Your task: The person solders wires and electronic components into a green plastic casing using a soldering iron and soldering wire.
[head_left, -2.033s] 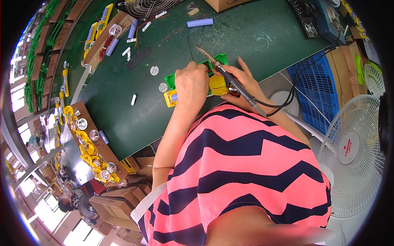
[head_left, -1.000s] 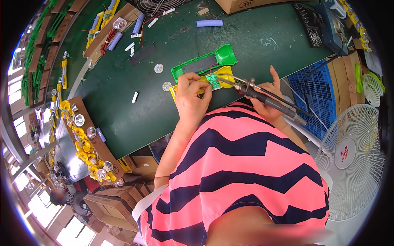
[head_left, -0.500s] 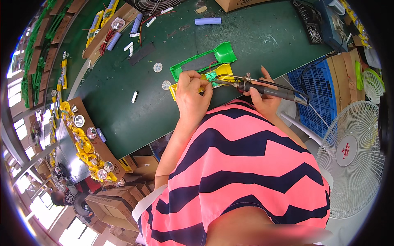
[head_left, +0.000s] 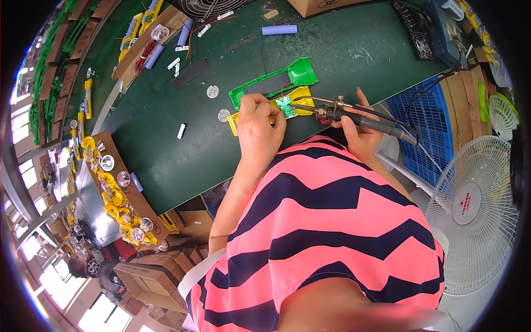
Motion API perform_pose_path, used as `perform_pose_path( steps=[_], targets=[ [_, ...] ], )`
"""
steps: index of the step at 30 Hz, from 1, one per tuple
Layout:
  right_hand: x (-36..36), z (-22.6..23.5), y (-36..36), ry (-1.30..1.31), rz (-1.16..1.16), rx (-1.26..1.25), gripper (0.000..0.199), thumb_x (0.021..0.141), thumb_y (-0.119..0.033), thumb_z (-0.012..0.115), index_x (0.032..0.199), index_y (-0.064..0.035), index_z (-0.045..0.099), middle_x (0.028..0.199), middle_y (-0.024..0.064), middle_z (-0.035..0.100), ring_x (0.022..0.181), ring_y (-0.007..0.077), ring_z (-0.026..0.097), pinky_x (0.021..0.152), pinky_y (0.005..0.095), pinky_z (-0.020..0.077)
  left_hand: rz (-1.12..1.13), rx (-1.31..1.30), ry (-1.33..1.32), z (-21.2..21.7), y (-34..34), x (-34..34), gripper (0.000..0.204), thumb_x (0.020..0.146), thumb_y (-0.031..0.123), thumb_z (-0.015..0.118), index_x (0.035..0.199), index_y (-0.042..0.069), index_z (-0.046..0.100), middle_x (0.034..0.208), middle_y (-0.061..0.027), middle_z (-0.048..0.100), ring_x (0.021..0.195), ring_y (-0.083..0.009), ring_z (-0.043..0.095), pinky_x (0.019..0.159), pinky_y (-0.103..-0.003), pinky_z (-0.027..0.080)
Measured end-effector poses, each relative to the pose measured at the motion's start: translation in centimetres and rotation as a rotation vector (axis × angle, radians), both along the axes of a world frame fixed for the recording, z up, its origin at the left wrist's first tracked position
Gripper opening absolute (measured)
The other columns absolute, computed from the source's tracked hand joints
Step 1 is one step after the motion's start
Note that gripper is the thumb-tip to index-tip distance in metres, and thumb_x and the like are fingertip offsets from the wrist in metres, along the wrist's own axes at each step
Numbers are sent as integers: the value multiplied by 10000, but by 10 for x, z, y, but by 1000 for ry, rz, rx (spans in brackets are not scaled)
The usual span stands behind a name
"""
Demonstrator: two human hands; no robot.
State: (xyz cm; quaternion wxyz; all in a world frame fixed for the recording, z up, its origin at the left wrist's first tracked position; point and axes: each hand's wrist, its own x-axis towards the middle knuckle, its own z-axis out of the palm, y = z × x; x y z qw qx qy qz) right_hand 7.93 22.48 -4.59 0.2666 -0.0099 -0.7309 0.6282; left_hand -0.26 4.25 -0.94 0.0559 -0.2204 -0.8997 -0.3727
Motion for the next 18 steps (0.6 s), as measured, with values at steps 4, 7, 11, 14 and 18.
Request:
perform_pose_path(
  steps=[4,7,11,14,18],
  targets=[
    [1,-3,2,32,-21,80,196,778,-5,551,961,63,544,605,81,620,673,142,632,1066,452,152,-4,-26,-24,2,1,0,96,631,5,656,675,20,572,879,-97,495,732,-216,538,575,-302,440],
    [2,-4,2,38,-33,64,195,780,-7,550,962,62,544,607,83,621,672,144,632,1067,450,152,5,17,-46,1,2,1,118,638,-9,651,714,18,565,891,-99,487,738,-207,542,588,-296,446],
    [3,-7,3,48,-33,57,194,779,-8,551,962,59,545,602,83,620,669,146,633,1068,446,150,-11,56,-46,-1,2,-1,194,610,-56,640,760,5,533,875,-119,473,728,-258,532,607,-337,457],
    [6,-7,3,31,-28,67,194,776,-7,554,957,62,547,602,82,614,665,145,633,1071,447,140,13,41,-97,5,4,-1,178,623,-52,648,758,2,545,864,-114,483,746,-246,537,641,-326,461],
    [9,-4,4,8,-13,97,203,770,16,550,960,86,542,792,155,612,677,173,640,1031,441,260,7,242,-96,-2,-8,9,154,678,-42,633,809,19,580,862,-104,539,751,-200,536,679,-278,455]
  ],
)
